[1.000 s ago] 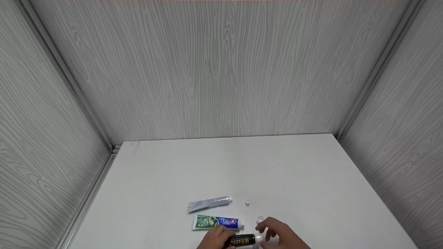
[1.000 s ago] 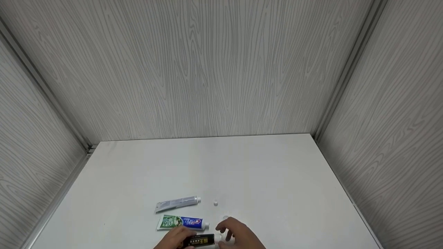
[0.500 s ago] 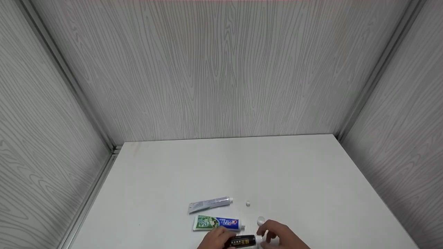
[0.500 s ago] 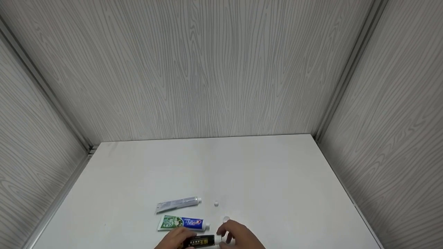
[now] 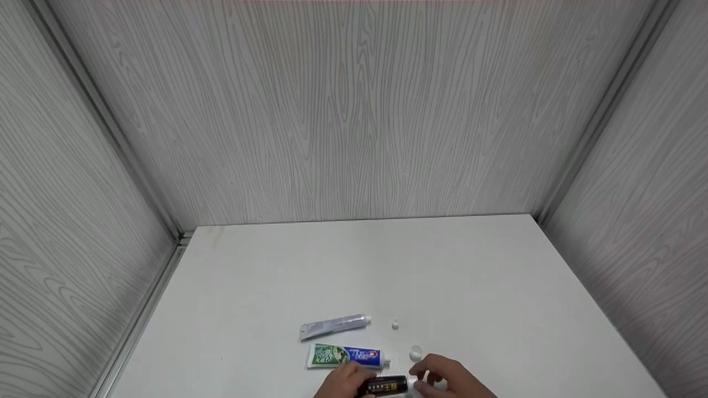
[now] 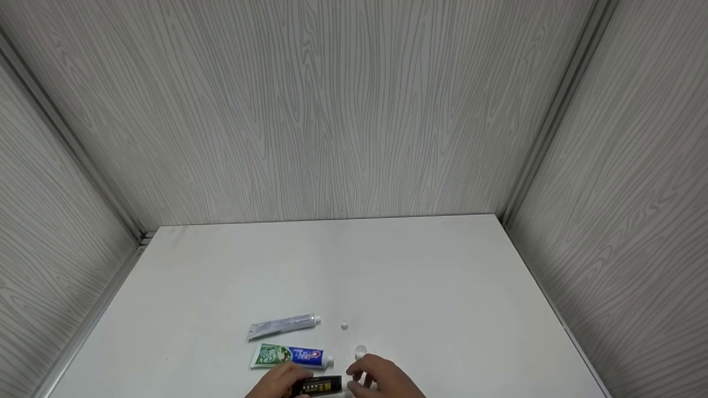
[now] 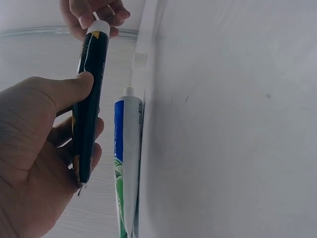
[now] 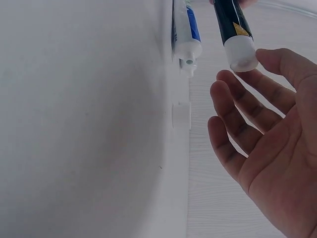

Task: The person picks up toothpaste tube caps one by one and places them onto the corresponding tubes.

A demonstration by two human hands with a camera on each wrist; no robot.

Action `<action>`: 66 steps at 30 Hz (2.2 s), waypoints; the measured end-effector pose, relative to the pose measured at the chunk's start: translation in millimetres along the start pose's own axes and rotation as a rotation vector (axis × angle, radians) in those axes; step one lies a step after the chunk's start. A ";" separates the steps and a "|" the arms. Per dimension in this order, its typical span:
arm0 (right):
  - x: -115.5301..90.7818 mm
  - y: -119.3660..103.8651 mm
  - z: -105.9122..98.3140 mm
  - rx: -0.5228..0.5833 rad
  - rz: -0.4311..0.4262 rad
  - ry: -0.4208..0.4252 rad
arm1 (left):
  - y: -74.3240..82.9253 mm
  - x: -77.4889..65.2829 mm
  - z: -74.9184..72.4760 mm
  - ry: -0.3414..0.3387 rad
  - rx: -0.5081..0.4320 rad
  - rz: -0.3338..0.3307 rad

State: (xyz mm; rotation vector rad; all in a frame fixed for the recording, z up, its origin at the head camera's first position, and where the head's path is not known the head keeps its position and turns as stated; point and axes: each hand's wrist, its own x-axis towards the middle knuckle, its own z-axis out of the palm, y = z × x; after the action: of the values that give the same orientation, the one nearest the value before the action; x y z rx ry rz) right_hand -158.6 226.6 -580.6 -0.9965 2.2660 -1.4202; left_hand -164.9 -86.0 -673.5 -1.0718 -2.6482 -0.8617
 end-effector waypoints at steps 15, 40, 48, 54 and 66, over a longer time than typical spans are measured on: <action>2.4 0.0 1.4 0.016 -0.104 0.069 | -11.9 -4.1 6.9 0.039 0.041 0.029; 3.0 -1.9 1.1 0.045 0.104 -0.023 | -10.4 -2.3 2.1 -0.045 -0.021 -0.031; 0.7 -8.2 3.4 0.006 0.104 0.035 | -12.2 -3.2 4.9 -0.026 -0.010 -0.007; 1.8 -9.7 4.8 -0.059 0.010 0.104 | -9.9 -2.9 2.0 -0.041 -0.016 -0.031; 3.4 0.4 5.4 -0.072 -0.159 0.114 | -9.8 -3.1 4.4 -0.006 -0.014 -0.011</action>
State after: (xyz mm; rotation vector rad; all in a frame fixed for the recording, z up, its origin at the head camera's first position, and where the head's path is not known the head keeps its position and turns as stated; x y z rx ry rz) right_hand -158.2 220.7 -583.1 -1.1699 2.3807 -1.5039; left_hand -169.1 -91.0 -682.6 -1.0650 -2.6597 -0.8813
